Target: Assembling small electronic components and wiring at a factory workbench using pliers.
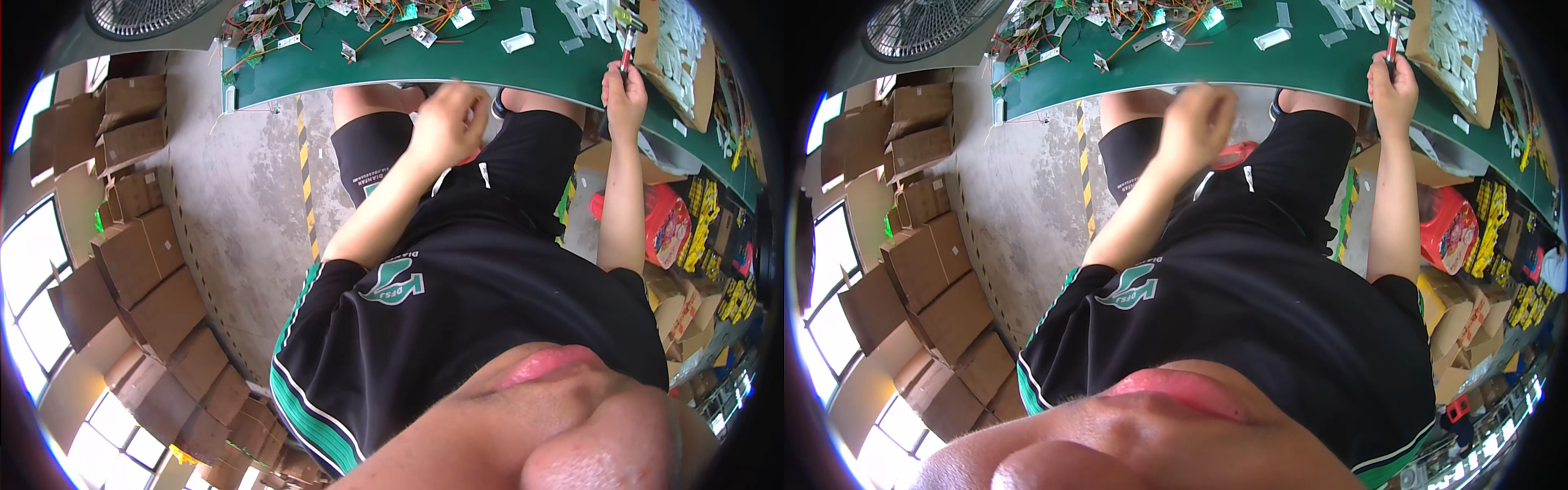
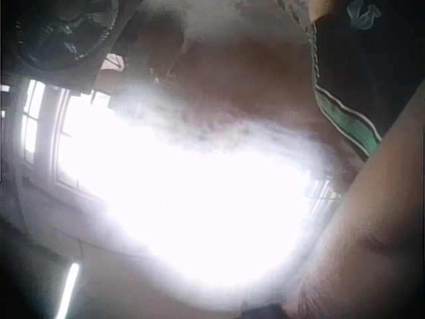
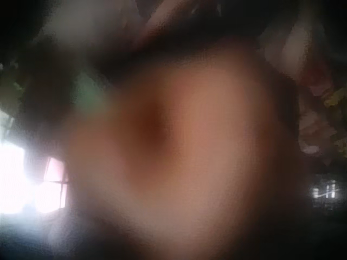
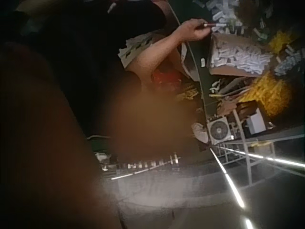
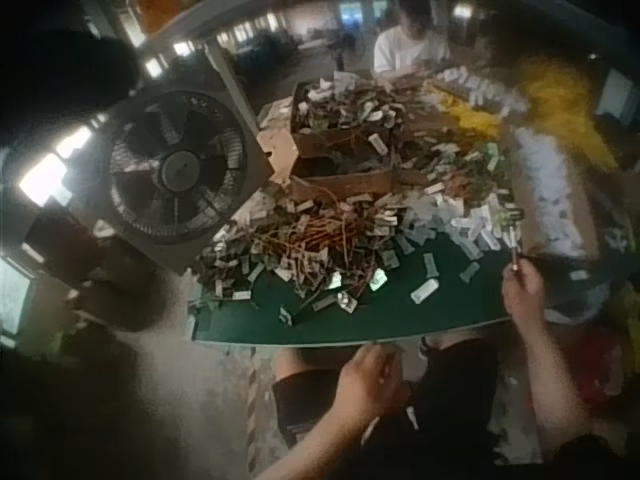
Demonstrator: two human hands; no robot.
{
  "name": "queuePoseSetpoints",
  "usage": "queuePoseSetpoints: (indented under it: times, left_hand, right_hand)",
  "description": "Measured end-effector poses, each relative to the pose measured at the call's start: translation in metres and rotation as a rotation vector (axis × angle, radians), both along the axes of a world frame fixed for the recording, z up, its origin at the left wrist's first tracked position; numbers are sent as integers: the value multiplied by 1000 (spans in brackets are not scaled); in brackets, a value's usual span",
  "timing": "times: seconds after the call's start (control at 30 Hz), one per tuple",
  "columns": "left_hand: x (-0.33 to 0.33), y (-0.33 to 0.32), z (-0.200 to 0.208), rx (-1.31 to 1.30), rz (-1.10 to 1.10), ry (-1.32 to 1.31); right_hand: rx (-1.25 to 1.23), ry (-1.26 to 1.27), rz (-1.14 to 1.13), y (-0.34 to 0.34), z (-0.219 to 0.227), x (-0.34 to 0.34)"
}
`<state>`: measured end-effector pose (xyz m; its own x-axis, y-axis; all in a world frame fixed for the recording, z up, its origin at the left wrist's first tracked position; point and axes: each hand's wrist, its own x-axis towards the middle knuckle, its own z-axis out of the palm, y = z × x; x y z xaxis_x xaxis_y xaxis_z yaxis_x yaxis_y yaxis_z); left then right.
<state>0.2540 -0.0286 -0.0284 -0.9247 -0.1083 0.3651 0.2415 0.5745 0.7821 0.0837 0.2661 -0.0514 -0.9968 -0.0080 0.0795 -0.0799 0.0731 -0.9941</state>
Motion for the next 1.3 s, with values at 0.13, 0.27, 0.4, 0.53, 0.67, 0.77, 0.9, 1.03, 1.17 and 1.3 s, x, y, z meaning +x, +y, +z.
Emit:
queuePoseSetpoints:
  times: [0.13, 0.27, 0.4, 0.53, 0.67, 0.77, 0.9, 1.03, 1.17, 1.3]
  left_hand:
    - [-44, -41, 13, -318, 264, 175]
    - [-70, -63, 4, -471, 239, -12]
    - [-74, -68, 9, -421, 144, -33]
    - [-78, -80, 27, -381, 142, 23]
    - [-86, -89, 50, -230, 172, 114]
    - [-89, -90, 70, -129, 156, 58]
    - [-87, -91, 84, 514, -62, -246]
    - [-77, -89, 91, 964, -264, -461]
    - [-66, -86, 87, 1388, -518, -519]
    - [-62, -85, 74, 1632, -805, -555]
  right_hand:
    - [-11, 0, -85, 4, 1, -2]
    - [-55, -29, -139, 2, -4, -4]
    - [-56, -51, -154, 0, -5, -4]
    - [-22, -71, -159, -1, -5, -3]
    - [-62, -98, -158, -4, 0, 0]
    - [-18, -79, -143, -4, 1, -1]
    - [8, -107, -120, -8, 8, 1]
    - [-290, -155, -7, -27, 34, 19]
    - [-181, -240, 249, -82, 67, 44]
    - [-155, -411, 563, -116, 63, 56]
